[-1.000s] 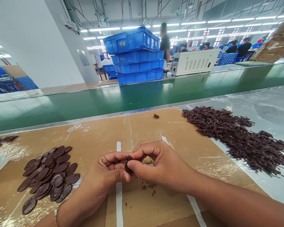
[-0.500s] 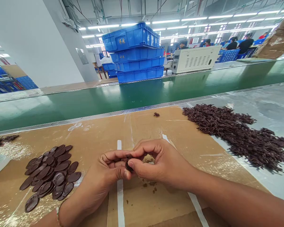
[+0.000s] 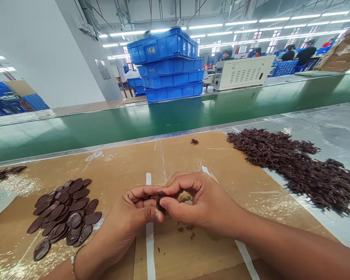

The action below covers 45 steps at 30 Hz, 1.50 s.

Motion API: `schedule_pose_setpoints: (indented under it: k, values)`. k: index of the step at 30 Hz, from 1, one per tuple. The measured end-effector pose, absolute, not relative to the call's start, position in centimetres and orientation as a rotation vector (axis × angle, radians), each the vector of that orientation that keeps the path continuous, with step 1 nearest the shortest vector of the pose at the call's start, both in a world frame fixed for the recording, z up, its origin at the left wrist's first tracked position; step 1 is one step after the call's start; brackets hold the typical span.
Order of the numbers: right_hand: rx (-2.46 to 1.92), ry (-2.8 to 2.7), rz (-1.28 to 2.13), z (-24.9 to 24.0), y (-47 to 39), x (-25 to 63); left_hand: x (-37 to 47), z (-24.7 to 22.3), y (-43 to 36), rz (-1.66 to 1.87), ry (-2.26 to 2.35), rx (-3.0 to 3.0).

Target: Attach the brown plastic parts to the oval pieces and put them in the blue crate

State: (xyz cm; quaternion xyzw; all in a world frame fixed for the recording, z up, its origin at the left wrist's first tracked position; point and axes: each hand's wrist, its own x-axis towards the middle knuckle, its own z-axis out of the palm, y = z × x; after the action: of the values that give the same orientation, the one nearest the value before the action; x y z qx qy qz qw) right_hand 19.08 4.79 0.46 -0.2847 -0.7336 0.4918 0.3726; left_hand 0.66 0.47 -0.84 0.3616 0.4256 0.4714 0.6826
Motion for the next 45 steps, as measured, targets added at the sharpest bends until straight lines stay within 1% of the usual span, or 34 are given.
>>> schedule_pose_setpoints:
  k: [15, 25, 32, 45]
  values:
    - [-0.728, -1.875, 1.271, 0.4, 4.8, 19.0, 0.6, -1.0, 0.5, 1.066, 0.926, 0.81]
    - [-0.704, -1.953, 1.148, 0.3, 4.8, 18.5, 1.0, -1.7, 1.0, 1.12, 0.893, 0.66]
    - [-0.778, -1.81, 1.238, -1.0, 4.6, 18.3, 1.2, -1.1, 1.1, 1.135, 0.91, 0.629]
    - [-0.711, -1.949, 1.241, -1.1, 5.2, 18.8, 1.4, -1.8, 1.0, 1.178, 0.936, 0.606]
